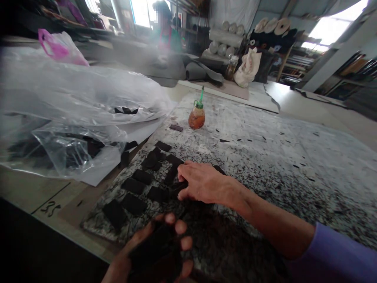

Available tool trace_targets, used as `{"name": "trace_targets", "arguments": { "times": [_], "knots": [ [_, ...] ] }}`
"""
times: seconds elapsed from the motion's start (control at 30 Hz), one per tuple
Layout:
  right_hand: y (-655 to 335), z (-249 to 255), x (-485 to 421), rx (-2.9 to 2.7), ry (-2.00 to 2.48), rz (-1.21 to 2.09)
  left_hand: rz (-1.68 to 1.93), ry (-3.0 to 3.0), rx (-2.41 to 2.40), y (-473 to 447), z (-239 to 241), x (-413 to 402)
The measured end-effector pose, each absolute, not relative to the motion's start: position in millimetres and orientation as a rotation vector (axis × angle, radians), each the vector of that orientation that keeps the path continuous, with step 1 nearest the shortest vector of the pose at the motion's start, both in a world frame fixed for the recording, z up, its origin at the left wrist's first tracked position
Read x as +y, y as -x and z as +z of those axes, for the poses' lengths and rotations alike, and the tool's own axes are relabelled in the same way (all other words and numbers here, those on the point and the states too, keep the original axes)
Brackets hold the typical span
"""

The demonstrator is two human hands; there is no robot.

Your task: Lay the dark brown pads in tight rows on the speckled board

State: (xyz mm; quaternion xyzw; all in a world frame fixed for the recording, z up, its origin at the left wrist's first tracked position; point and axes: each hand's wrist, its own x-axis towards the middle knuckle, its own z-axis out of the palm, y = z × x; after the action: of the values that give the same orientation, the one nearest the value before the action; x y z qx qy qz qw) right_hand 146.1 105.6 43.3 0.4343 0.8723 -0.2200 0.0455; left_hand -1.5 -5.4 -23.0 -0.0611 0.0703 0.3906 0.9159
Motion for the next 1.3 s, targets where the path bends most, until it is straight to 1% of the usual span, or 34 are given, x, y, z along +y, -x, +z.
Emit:
{"name": "trace_targets", "arguments": {
  "times": [0.13,0.23,0.3,0.37,0.47,0.63,0.7,0.9,0.97,1.03,1.13,1.2,1.3],
  "knots": [
    [-147,47,110,2.731,-1.362,-0.826,0.808,0.119,0.167,1,-23,-5],
    [-160,52,115,2.806,-1.546,-1.013,0.800,0.105,0.185,3,-21,-5],
    [-173,55,113,2.736,-1.616,-1.161,0.790,0.082,0.198,4,-20,-5],
    [-184,55,103,2.592,-1.591,-1.224,0.761,0.070,0.210,5,-19,-4],
    [-193,51,84,2.455,-1.617,-1.077,0.741,0.068,0.215,6,-18,-2],
    [-191,43,68,2.503,-1.609,-0.781,0.752,0.061,0.163,5,-23,-2],
    [-190,41,68,2.517,-1.589,-0.764,0.754,0.042,0.142,5,-26,-3],
    [-179,46,79,2.596,-1.619,-0.890,0.787,-0.028,0.115,8,-34,-2],
    [-168,48,87,2.680,-1.541,-0.895,0.769,-0.020,0.112,11,-35,-1],
    [-156,48,97,2.740,-1.387,-0.845,0.762,-0.004,0.103,12,-34,0],
    [-139,47,110,2.745,-1.159,-0.674,0.808,0.040,0.079,13,-27,-1],
    [-132,48,114,2.734,-1.114,-0.573,0.842,0.052,0.092,13,-22,-2],
    [-128,50,113,2.747,-1.118,-0.525,0.838,0.050,0.167,14,-16,-5]
  ]
}}
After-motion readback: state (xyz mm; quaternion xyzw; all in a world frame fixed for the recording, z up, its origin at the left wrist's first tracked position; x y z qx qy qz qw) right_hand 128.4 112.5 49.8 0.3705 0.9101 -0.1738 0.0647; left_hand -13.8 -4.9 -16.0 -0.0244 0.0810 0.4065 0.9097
